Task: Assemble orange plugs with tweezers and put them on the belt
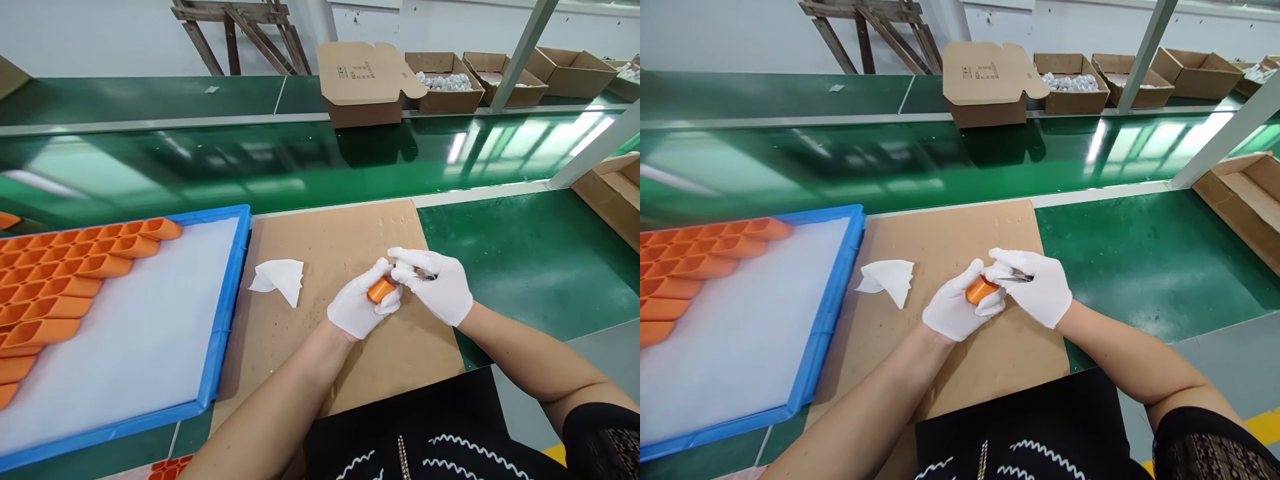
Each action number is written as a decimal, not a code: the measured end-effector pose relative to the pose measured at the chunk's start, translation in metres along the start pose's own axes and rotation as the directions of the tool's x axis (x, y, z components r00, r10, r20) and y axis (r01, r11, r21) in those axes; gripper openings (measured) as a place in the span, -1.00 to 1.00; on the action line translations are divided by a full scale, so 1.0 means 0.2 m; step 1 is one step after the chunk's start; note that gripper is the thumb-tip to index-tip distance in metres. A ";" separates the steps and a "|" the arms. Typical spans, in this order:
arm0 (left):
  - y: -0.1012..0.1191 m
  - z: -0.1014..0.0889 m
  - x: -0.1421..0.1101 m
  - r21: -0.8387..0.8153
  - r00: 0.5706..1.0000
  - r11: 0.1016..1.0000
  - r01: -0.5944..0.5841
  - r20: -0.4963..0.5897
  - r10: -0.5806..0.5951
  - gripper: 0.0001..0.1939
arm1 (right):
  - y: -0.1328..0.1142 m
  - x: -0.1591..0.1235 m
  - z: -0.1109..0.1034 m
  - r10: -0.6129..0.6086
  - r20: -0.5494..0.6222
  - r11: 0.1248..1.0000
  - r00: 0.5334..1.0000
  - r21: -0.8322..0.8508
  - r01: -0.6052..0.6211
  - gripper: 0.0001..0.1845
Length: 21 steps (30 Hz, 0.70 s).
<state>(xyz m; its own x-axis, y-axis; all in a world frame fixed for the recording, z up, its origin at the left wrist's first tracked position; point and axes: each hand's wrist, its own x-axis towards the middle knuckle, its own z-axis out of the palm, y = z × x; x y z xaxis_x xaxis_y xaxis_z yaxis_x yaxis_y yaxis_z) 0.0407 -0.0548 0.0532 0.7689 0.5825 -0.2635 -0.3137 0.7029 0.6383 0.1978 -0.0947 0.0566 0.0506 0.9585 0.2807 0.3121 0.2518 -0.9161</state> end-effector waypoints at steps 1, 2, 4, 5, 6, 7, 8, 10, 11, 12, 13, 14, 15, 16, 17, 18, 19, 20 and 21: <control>0.00 0.00 0.00 0.010 1.000 1.000 -0.009 0.011 0.009 -0.54 | 0.00 -0.01 0.00 -0.036 0.008 0.998 0.999 -0.054 0.036 -0.63; 0.00 0.01 0.00 0.017 1.000 1.000 -0.024 0.018 0.024 -0.54 | 0.01 -0.01 0.00 -0.055 0.012 0.992 0.998 -0.109 0.056 -0.57; 0.01 0.02 -0.01 0.000 0.998 0.998 -0.066 0.008 0.066 -0.58 | 0.00 -0.03 0.00 -0.078 -0.001 0.976 0.997 -0.205 0.076 -0.36; 0.01 0.03 -0.01 -0.022 0.996 0.996 -0.084 -0.002 0.084 -0.62 | -0.01 -0.04 0.01 -0.096 -0.018 0.966 0.995 -0.244 0.089 -0.26; 0.01 0.04 -0.01 -0.040 0.995 0.994 -0.101 -0.010 0.100 -0.65 | -0.01 -0.05 0.01 -0.124 -0.035 0.953 0.992 -0.281 0.110 -0.20; 0.01 0.04 -0.01 -0.054 0.993 0.992 -0.114 -0.015 0.114 -0.67 | -0.01 -0.05 0.01 -0.162 -0.043 0.937 0.986 -0.322 0.139 -0.19; 0.01 0.04 -0.01 -0.058 0.992 0.991 -0.123 -0.014 0.122 -0.67 | -0.02 -0.06 0.01 -0.203 -0.045 0.915 0.978 -0.365 0.173 -0.23; 0.00 0.03 -0.02 -0.043 0.991 0.990 -0.135 0.003 0.136 -0.64 | -0.01 -0.07 0.02 -0.277 -0.038 0.858 0.960 -0.460 0.229 -0.37; 0.00 0.02 -0.02 -0.031 0.990 0.990 -0.138 0.014 0.139 -0.61 | 0.00 -0.07 0.03 -0.303 -0.030 0.826 0.952 -0.507 0.247 -0.43; -0.01 0.01 -0.02 -0.021 0.990 0.990 -0.140 0.021 0.141 -0.59 | 0.00 -0.07 0.03 -0.318 -0.016 0.794 0.948 -0.551 0.257 -0.46; -0.01 0.01 -0.02 -0.015 0.990 0.990 -0.142 0.022 0.142 -0.57 | 0.01 -0.07 0.04 -0.322 0.003 0.764 0.947 -0.590 0.262 -0.48; -0.01 0.00 -0.02 -0.011 0.990 0.990 -0.143 0.018 0.143 -0.56 | 0.01 -0.07 0.04 -0.321 0.021 0.741 0.947 -0.617 0.265 -0.47; -0.01 0.00 -0.02 -0.010 0.990 0.990 -0.140 0.010 0.140 -0.56 | 0.02 -0.07 0.05 -0.316 0.035 0.731 0.948 -0.628 0.266 -0.46; -0.01 0.00 -0.02 -0.010 0.990 0.990 -0.139 0.002 0.139 -0.57 | 0.02 -0.07 0.05 -0.309 0.036 0.735 0.950 -0.625 0.263 -0.44; -0.01 0.00 -0.02 -0.016 0.990 0.990 -0.142 -0.004 0.142 -0.58 | 0.01 -0.07 0.05 -0.306 0.020 0.749 0.952 -0.612 0.254 -0.43; -0.01 0.02 -0.02 -0.028 0.989 0.989 -0.147 -0.005 0.147 -0.59 | 0.01 -0.06 0.06 -0.306 -0.008 0.767 0.952 -0.594 0.242 -0.42; 0.00 0.03 -0.02 -0.042 0.989 0.988 -0.150 0.001 0.150 -0.59 | 0.00 -0.06 0.06 -0.315 -0.041 0.782 0.948 -0.578 0.235 -0.41; 0.00 0.04 -0.02 -0.057 0.988 0.987 -0.150 0.016 0.152 -0.59 | 0.00 -0.06 0.05 -0.333 -0.072 0.789 0.940 -0.568 0.236 -0.43; 0.01 0.05 -0.02 -0.073 0.988 0.986 -0.150 0.036 0.153 -0.59 | -0.01 -0.05 0.05 -0.360 -0.092 0.786 0.928 -0.566 0.249 -0.45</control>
<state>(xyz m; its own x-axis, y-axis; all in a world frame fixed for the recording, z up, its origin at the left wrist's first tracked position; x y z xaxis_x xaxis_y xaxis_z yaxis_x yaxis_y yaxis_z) 0.0428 -0.0603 0.0636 0.7314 0.6680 -0.1369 -0.4651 0.6355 0.6163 0.1870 -0.1043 0.0525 0.0218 0.7868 0.6169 0.7951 0.3604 -0.4877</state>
